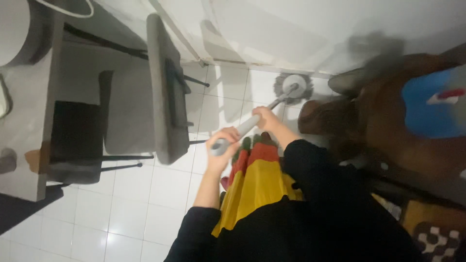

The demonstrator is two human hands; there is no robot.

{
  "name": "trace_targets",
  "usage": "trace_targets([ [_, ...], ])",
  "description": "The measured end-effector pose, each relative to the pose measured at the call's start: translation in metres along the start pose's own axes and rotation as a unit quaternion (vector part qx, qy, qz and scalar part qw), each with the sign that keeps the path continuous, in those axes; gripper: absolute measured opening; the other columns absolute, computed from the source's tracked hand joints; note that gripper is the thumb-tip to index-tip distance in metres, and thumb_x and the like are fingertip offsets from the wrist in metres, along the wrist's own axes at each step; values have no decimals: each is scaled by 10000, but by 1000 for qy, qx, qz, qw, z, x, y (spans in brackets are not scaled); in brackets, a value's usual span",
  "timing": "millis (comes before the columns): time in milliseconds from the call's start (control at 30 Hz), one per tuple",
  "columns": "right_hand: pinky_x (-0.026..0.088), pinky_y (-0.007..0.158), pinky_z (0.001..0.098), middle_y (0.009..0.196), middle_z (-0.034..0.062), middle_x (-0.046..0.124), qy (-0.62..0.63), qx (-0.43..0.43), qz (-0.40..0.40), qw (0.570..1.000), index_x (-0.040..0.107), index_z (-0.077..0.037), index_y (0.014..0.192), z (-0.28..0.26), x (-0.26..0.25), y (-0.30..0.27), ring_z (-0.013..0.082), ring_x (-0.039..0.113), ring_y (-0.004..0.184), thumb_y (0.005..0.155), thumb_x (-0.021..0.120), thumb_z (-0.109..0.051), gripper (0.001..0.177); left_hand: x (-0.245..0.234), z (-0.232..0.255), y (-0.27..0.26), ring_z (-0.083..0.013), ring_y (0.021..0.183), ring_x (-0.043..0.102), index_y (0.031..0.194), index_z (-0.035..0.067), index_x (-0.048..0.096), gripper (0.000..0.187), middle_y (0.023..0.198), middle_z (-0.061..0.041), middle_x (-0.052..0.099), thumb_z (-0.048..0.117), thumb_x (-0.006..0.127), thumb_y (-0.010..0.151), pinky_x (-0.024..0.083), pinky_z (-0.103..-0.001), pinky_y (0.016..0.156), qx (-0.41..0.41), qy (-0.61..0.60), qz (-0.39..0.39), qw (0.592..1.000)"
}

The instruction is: The recorder is mopping a tiled floor around a table and chairs.

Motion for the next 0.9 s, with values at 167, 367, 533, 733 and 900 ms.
trace_targets([
  [167, 503, 814, 484, 849, 164, 657, 5, -60, 51, 997, 645, -72, 792, -40, 81, -30, 408, 622, 905, 712, 717, -20, 119, -44, 28, -88, -235, 1000, 637, 858, 57, 592, 219, 944, -85, 662, -140, 673, 804, 509, -392, 943, -16, 69, 35, 997],
  [367, 482, 714, 485, 807, 184, 621, 122, -196, 72, 970, 623, -67, 787, -176, 170, -25, 424, 602, 811, 633, 722, -41, 185, -100, 123, -162, -230, 1039, 647, 877, 45, 591, 213, 936, -90, 674, -151, 636, 809, 515, -372, 955, 15, 146, 102, 984],
  [533, 483, 703, 480, 732, 159, 591, 161, -175, 31, 971, 567, -62, 711, -223, 161, -45, 407, 598, 779, 640, 666, -5, 134, -91, 153, -181, -231, 1001, 635, 885, 53, 584, 241, 921, -83, 656, -157, 642, 783, 507, -400, 978, 43, 167, 54, 984],
  [733, 487, 735, 503, 763, 170, 607, 45, -169, 36, 984, 595, -85, 687, -122, 146, -81, 418, 603, 801, 672, 717, -17, 140, -64, 79, -192, -222, 983, 633, 909, 70, 577, 247, 922, -63, 649, -145, 660, 819, 437, -490, 1193, 70, 122, 17, 990],
  [900, 437, 1077, 487, 1172, 189, 672, -53, -69, 94, 992, 691, -57, 1055, 52, 104, -164, 412, 569, 1193, 603, 743, 36, 464, 23, -30, -213, -259, 1154, 622, 919, 62, 584, 195, 1063, -94, 647, -89, 647, 815, 467, -382, 1055, -41, 123, -55, 990],
])
Point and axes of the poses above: each hand's wrist, its own y-axis towards the middle knuckle, its own x-axis out of the palm, z = x × y, the point moved 5 cm from there along y, towards the middle knuckle
